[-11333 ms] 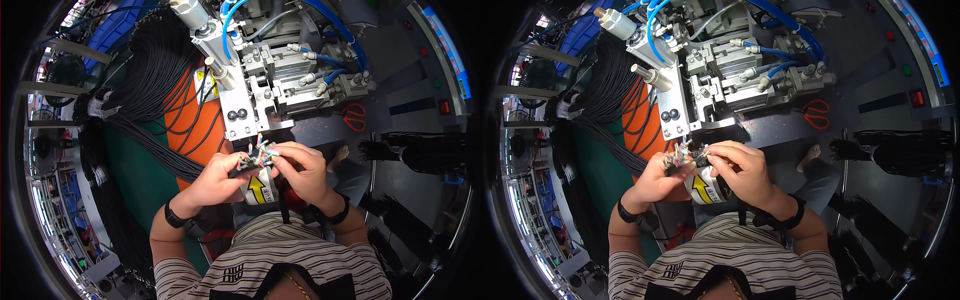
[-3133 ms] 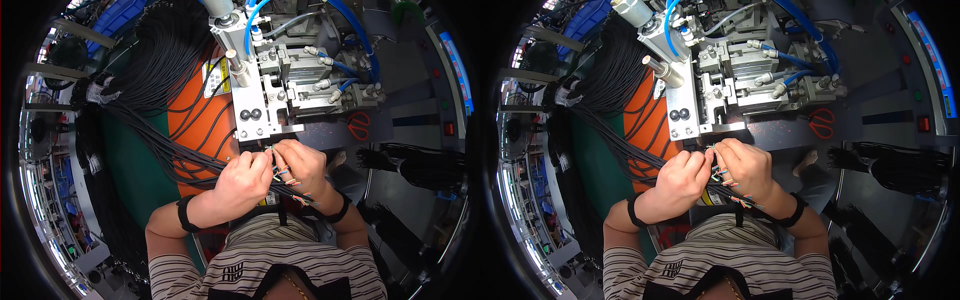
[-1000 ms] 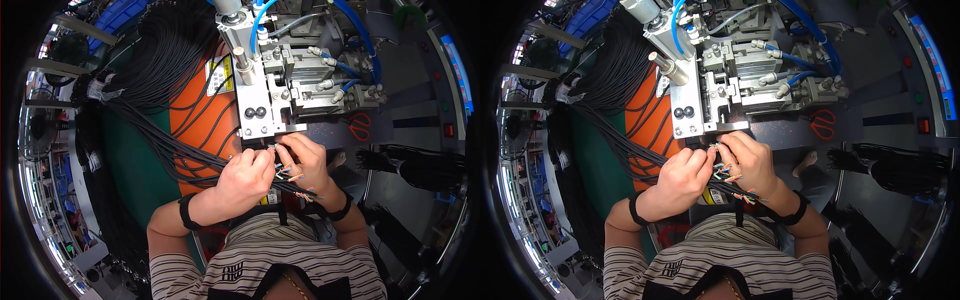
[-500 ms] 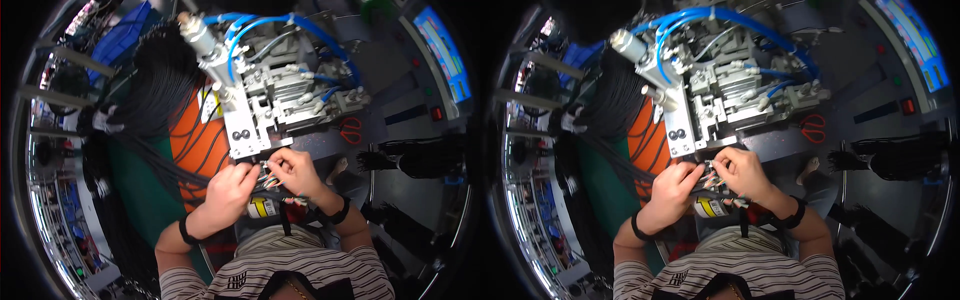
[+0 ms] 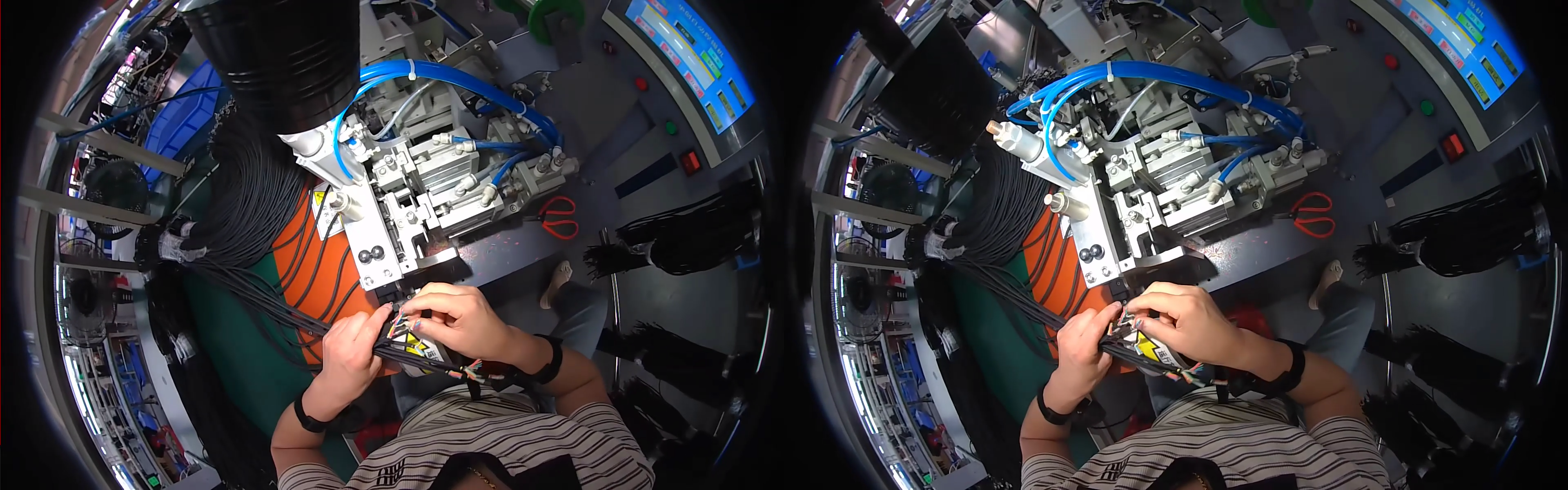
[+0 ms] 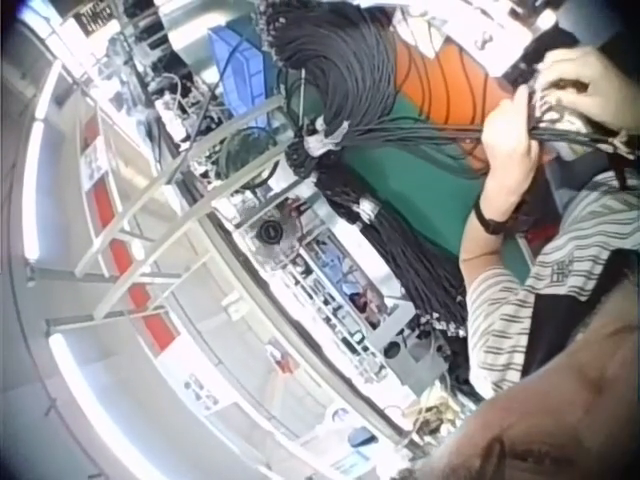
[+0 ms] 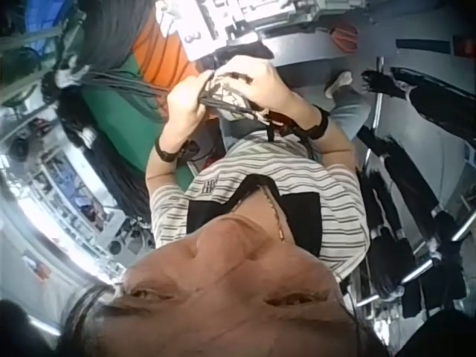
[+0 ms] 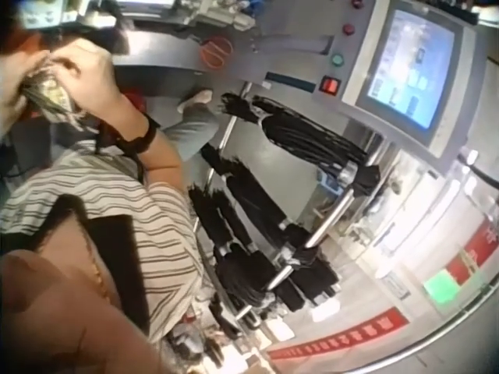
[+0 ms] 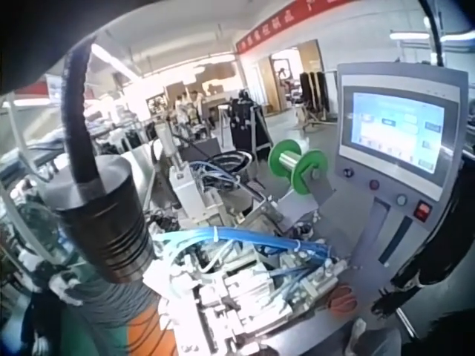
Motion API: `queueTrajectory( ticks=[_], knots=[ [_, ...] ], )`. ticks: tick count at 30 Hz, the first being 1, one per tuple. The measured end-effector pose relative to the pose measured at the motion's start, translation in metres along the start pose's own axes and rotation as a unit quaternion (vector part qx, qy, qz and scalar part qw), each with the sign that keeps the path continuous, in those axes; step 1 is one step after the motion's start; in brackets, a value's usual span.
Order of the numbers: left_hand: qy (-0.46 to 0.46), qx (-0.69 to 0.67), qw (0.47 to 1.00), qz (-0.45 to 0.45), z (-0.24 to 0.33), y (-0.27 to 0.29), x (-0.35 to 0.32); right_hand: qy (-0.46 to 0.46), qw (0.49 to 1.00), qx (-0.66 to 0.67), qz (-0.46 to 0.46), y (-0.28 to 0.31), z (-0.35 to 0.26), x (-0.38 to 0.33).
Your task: The person inserts the ends of wires into a machine by hand, picks up a bundle of cables to check the connectors, and then uses scissors on the machine.
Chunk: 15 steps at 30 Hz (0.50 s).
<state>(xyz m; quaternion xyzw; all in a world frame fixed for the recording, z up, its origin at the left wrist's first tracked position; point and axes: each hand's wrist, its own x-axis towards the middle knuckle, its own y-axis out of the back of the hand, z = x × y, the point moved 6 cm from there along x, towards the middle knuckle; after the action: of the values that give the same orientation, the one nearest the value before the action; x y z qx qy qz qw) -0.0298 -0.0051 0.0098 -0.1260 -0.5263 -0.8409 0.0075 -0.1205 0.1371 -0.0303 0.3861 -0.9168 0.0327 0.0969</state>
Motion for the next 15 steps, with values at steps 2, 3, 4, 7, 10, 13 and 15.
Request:
queueTrajectory(
  ticks=[2,3,4,7,10,13,15],
  knots=[
    [0.003,-0.032,0.999,0.004,0.000,0.001,0.000,0.049,0.998,-0.027,0.017,-0.002,-0.005,0.004],
    [-0.011,-0.046,0.999,0.012,0.002,0.002,-0.001,0.048,0.998,-0.025,0.015,-0.002,-0.007,0.003],
    [-0.024,-0.060,0.998,0.020,0.004,0.003,-0.002,0.015,1.000,0.003,0.010,-0.001,-0.005,0.000],
    [-0.044,-0.059,0.997,0.038,0.013,0.003,0.003,-0.057,0.996,0.061,-0.007,-0.001,-0.001,-0.004],
    [-0.063,-0.032,0.996,0.055,0.022,0.001,0.012,0.055,0.997,0.026,0.051,0.004,0.001,-0.008],
    [-0.048,-0.053,0.993,0.094,0.012,-0.003,0.017,0.000,0.997,0.047,0.054,0.009,0.012,-0.010],
    [-0.042,-0.061,0.992,0.103,0.014,-0.001,0.013,-0.028,0.996,0.058,0.054,0.007,0.015,-0.013]
  ],
)
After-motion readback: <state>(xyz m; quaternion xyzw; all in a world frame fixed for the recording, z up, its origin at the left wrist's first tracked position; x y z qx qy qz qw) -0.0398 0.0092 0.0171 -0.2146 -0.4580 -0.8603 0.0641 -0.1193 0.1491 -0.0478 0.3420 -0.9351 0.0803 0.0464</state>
